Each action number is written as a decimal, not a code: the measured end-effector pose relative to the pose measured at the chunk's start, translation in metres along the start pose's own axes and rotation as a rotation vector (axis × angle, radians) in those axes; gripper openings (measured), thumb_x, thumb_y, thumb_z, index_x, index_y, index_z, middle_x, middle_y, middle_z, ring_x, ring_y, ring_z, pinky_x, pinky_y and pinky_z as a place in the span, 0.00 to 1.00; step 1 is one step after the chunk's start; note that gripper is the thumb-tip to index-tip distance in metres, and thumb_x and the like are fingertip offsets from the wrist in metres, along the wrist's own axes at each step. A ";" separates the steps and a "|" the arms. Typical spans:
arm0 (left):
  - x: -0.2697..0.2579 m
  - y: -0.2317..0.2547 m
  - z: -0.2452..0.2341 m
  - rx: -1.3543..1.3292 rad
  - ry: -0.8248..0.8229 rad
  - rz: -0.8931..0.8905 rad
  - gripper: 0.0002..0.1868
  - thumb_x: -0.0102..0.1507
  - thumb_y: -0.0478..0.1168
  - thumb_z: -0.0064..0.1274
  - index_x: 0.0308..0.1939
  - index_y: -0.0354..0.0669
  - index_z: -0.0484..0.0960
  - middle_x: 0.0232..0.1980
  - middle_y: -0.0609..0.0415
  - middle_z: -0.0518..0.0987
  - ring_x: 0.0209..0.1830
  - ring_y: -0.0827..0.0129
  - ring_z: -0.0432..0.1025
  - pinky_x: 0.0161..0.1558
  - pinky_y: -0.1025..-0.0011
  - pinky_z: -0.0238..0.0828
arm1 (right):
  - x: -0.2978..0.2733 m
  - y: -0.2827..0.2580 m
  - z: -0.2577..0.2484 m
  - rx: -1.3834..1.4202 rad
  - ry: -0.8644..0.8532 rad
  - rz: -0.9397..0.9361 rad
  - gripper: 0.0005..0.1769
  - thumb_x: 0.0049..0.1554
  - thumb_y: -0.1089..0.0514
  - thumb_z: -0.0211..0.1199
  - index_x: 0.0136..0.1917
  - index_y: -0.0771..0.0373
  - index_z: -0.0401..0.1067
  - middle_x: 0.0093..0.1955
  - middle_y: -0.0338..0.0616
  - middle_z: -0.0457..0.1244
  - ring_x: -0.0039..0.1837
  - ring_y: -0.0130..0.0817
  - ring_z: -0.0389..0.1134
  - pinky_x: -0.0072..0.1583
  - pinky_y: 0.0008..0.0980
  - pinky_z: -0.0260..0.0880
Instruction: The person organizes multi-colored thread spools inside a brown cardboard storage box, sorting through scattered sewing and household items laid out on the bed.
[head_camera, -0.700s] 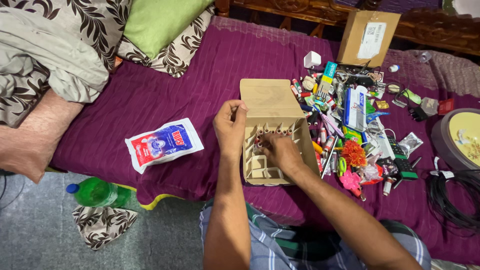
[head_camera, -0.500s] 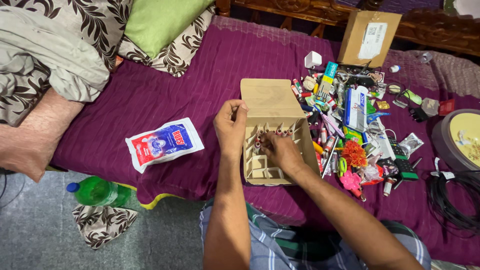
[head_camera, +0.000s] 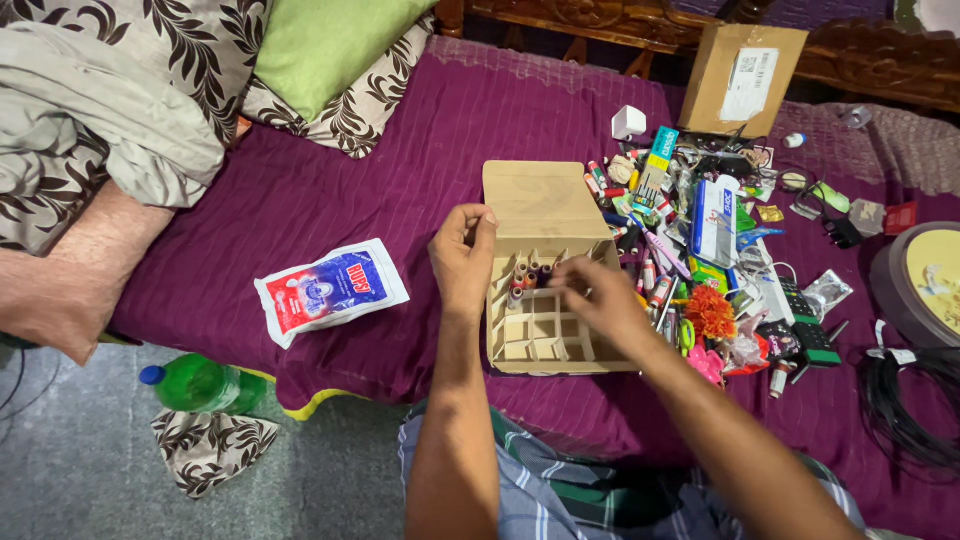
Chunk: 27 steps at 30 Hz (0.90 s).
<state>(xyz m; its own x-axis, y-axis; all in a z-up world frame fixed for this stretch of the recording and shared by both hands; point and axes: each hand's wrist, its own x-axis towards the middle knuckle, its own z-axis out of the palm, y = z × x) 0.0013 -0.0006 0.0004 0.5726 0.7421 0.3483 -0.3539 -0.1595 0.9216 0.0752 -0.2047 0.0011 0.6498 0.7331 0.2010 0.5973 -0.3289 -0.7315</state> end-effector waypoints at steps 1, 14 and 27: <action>0.000 0.000 0.000 0.015 0.005 -0.015 0.04 0.67 0.34 0.56 0.42 0.35 0.82 0.33 0.61 0.81 0.30 0.85 0.70 0.34 0.82 0.68 | -0.006 0.007 -0.011 0.149 0.026 -0.005 0.14 0.57 0.68 0.61 0.57 0.64 0.73 0.52 0.42 0.72 0.57 0.32 0.74 0.62 0.33 0.75; -0.008 -0.013 0.010 0.075 0.044 0.062 0.04 0.67 0.33 0.56 0.43 0.34 0.82 0.33 0.61 0.79 0.30 0.84 0.70 0.34 0.82 0.68 | -0.078 0.136 -0.114 0.442 0.410 0.123 0.06 0.65 0.63 0.59 0.53 0.68 0.72 0.48 0.40 0.69 0.50 0.25 0.68 0.54 0.26 0.69; -0.025 -0.001 0.020 0.318 -0.005 0.235 0.04 0.67 0.33 0.56 0.43 0.34 0.82 0.33 0.51 0.82 0.28 0.74 0.77 0.33 0.74 0.74 | -0.065 0.095 -0.041 -0.821 0.105 -0.116 0.22 0.53 0.59 0.59 0.62 0.61 0.73 0.60 0.46 0.67 0.64 0.45 0.64 0.62 0.47 0.62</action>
<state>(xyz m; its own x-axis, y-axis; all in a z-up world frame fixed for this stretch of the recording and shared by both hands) 0.0017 -0.0321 -0.0056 0.5073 0.6581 0.5564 -0.2296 -0.5190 0.8233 0.1097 -0.3081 -0.0547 0.5790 0.7434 0.3349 0.7897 -0.6135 -0.0033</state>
